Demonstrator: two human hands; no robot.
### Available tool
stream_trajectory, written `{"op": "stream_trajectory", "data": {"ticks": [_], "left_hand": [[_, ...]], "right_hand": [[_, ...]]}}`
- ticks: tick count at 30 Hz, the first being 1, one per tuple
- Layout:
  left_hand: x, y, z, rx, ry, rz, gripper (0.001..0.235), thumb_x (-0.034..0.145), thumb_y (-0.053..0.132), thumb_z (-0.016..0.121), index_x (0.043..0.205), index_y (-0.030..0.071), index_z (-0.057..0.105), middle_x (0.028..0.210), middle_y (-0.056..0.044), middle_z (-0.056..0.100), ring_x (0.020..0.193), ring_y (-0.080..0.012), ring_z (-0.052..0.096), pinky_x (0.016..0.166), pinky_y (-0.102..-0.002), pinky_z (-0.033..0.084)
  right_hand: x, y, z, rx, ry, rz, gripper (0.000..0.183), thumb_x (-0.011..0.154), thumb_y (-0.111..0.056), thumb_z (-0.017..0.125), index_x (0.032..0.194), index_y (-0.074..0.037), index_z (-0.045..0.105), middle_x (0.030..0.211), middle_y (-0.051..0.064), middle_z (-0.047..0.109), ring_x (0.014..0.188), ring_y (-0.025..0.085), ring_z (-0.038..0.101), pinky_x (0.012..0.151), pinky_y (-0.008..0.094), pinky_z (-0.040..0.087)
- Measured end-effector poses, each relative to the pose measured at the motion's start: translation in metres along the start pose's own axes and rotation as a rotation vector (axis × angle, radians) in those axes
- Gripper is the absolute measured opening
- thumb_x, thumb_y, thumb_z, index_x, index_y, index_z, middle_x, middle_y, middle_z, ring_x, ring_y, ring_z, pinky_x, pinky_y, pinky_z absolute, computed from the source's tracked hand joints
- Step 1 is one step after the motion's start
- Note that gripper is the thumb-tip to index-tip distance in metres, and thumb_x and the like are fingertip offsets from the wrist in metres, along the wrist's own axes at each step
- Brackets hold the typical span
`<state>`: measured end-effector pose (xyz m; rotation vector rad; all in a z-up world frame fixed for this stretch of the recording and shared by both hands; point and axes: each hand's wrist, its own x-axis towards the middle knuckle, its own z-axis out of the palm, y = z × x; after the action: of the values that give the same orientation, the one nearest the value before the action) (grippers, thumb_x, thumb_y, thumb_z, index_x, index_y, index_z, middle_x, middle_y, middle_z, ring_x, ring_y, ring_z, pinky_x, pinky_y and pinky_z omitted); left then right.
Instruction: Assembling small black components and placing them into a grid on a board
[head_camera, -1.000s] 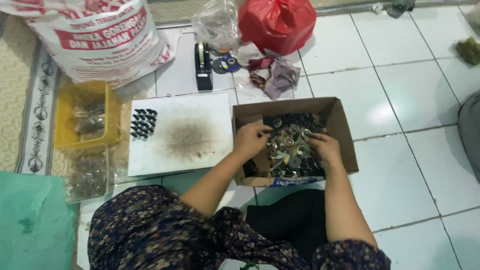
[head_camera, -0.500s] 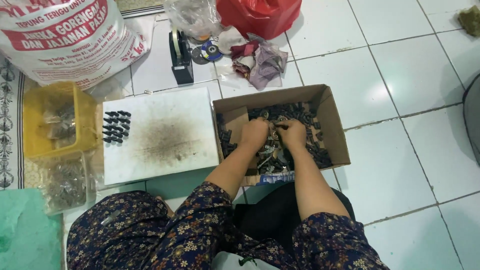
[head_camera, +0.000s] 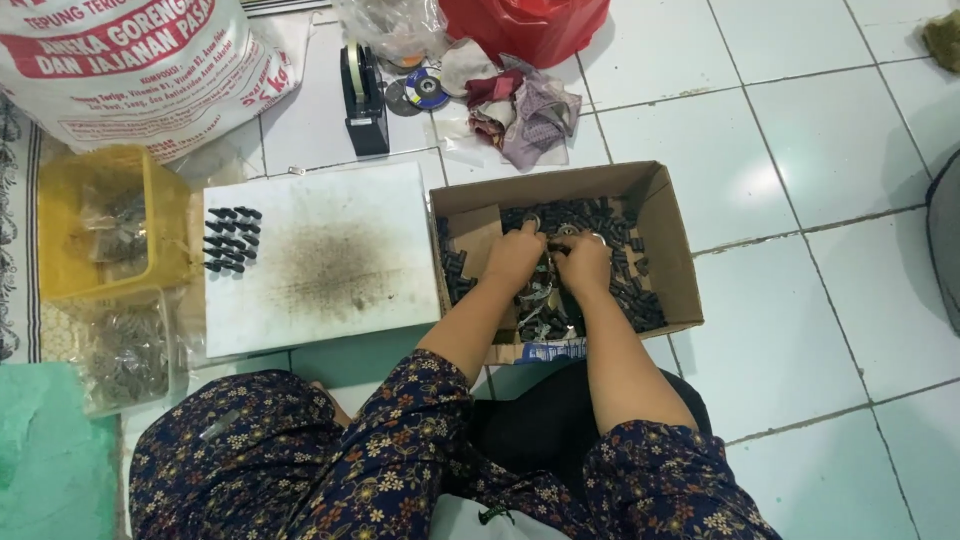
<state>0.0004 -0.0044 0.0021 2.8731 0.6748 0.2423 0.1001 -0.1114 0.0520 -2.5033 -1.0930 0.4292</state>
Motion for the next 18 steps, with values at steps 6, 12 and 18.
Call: {"op": "stream_trajectory", "data": {"ticks": [6, 12, 18], "left_hand": [[0.007, -0.012, 0.023, -0.013, -0.110, -0.066, 0.003, 0.090, 0.002, 0.068, 0.091, 0.000, 0.070, 0.110, -0.021, 0.066, 0.072, -0.0191, 0.069, 0.061, -0.033, 0.062], [-0.005, -0.004, -0.043, -0.276, -0.127, -0.237, 0.015, 0.090, 0.005, 0.068, 0.098, -0.007, 0.070, 0.111, -0.025, 0.065, 0.079, -0.0254, 0.073, 0.065, -0.035, 0.064], [-0.019, -0.005, -0.077, -0.628, 0.001, -0.460, 0.025, 0.082, 0.012, 0.074, 0.094, -0.009, 0.071, 0.092, -0.024, 0.068, 0.080, -0.0338, 0.073, 0.065, -0.040, 0.064]], "right_hand": [[0.006, 0.005, 0.009, 0.018, -0.097, 0.056, 0.024, 0.090, -0.017, 0.075, 0.113, -0.013, 0.081, 0.110, 0.016, 0.075, 0.111, 0.037, 0.069, 0.096, 0.049, 0.057], [0.006, -0.001, 0.004, 0.004, -0.107, 0.035, 0.025, 0.092, -0.021, 0.072, 0.115, -0.018, 0.080, 0.111, 0.014, 0.074, 0.111, 0.037, 0.070, 0.096, 0.049, 0.057], [0.005, -0.006, 0.006, -0.040, -0.122, -0.054, 0.024, 0.093, -0.019, 0.069, 0.114, -0.018, 0.081, 0.111, 0.013, 0.077, 0.111, 0.037, 0.069, 0.098, 0.047, 0.056]]}}
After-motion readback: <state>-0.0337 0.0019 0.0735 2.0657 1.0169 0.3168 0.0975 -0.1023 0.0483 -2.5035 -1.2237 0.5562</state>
